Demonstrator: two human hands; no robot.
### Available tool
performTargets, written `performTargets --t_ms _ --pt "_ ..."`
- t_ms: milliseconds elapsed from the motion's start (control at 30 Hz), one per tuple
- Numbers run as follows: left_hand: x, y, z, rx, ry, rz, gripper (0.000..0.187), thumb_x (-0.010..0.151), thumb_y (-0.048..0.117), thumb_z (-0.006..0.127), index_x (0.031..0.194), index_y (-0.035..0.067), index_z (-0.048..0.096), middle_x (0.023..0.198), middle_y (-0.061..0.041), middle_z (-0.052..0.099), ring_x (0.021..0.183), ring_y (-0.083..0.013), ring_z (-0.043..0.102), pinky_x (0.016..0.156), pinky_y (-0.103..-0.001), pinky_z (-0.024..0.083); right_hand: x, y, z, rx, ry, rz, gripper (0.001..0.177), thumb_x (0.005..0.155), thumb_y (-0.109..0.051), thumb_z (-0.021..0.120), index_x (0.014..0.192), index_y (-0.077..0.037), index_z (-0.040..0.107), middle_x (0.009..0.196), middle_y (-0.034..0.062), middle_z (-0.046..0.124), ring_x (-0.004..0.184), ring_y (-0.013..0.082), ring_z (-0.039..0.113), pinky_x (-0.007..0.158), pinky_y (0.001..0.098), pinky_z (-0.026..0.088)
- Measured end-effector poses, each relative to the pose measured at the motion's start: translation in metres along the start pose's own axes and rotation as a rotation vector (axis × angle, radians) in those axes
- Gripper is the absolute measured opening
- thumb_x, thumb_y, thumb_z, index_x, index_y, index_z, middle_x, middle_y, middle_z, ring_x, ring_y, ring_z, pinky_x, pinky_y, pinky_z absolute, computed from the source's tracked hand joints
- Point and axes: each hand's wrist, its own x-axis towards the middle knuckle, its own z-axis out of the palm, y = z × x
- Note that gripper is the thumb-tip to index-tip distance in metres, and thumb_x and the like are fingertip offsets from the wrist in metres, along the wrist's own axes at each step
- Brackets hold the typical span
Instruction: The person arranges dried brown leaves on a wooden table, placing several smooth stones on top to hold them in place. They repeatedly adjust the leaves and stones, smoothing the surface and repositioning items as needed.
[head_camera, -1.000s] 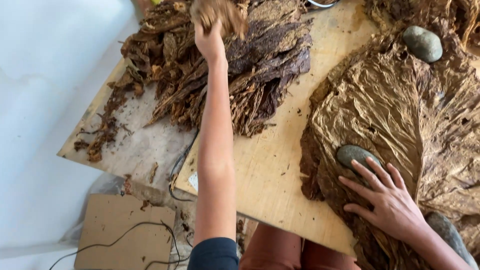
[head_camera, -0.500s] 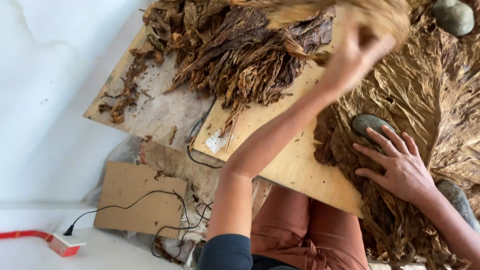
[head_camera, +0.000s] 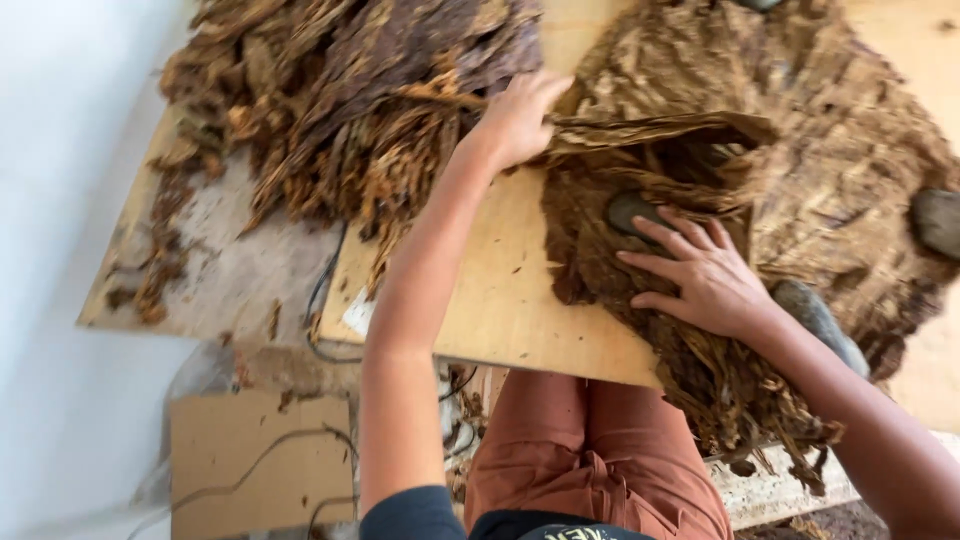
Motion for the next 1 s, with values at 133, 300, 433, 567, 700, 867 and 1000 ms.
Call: performTargets --t_ms 133,300,433,567,700,867,1000 --pt "0.038 -0.031 0.062 0.224 -0.033 0.1 0.073 0.092 0.004 0.059 0.158 0.023 0.036 0.149 -0.011 0.051 0.148 -0.0344 0.035 0.118 -0.075 0.012 -0.003 0.002 0.001 0.047 -0.02 0.078 0.065 0.084 -0.072 0.059 0.139 -0.039 0.058 0.162 0.0012 0.038 0.152 0.031 0.03 0.111 0.0566 0.03" --pt "0.038 -0.008 0.017 0.203 -0.017 0.071 0.029 0.088 0.01 0.058 0.106 0.026 0.074 0.107 -0.01 0.073 0.108 -0.0366 0.069 0.09 -0.055 0.054 0.0 -0.001 -0.004 0.187 -0.012 0.077 0.058 0.087 -0.067 0.06 0.138 -0.041 0.061 0.163 -0.0008 0.037 0.152 0.0297 0.027 0.109 0.0584 0.03" --pt "0.014 0.053 -0.069 -0.014 0.037 0.006 0.033 0.087 0.005 0.059 0.104 0.026 0.077 0.099 -0.009 0.077 0.101 -0.0378 0.072 0.092 -0.055 0.052 0.0 0.001 0.001 0.158 -0.021 0.092 0.059 0.086 -0.069 0.061 0.138 -0.04 0.061 0.162 -0.0005 0.038 0.153 0.0306 0.027 0.108 0.0589 0.03" --pt "0.023 0.068 -0.113 -0.65 0.256 0.111 0.016 0.097 0.009 0.058 0.105 0.01 0.073 0.08 -0.014 0.072 0.045 -0.0203 0.069 0.038 -0.028 0.058 -0.001 0.003 0.006 0.077 0.044 0.04 0.061 0.084 -0.073 0.059 0.135 -0.039 0.062 0.16 0.0003 0.041 0.152 0.0306 0.028 0.116 0.0589 0.023" --pt "0.025 0.104 -0.138 -1.361 0.426 -0.082 0.021 0.09 0.016 0.062 0.109 0.01 0.068 0.091 -0.012 0.074 0.052 -0.0241 0.076 0.049 -0.036 0.072 -0.002 0.002 0.008 0.127 0.026 0.057 0.06 0.085 -0.071 0.061 0.136 -0.04 0.062 0.16 -0.0002 0.04 0.153 0.03 0.024 0.118 0.0606 0.018" --pt "0.057 0.114 -0.119 -1.718 0.405 0.185 0.017 0.089 0.017 0.077 0.104 0.011 0.07 0.102 -0.019 0.079 0.086 -0.0394 0.083 0.083 -0.058 0.075 0.0 0.006 0.013 0.087 0.059 0.026 0.06 0.085 -0.071 0.059 0.136 -0.04 0.06 0.16 -0.0004 0.039 0.152 0.0299 0.028 0.117 0.0598 0.021" --pt "0.058 0.158 -0.075 -1.759 0.116 0.017 0.027 0.092 0.023 0.075 0.113 0.014 0.06 0.111 -0.009 0.077 0.09 -0.0339 0.079 0.084 -0.056 0.072 -0.003 0.01 0.018 0.259 0.09 0.015 0.055 0.088 -0.062 0.065 0.132 -0.03 0.066 0.158 -0.0006 0.044 0.152 0.029 0.032 0.113 0.0599 0.034"
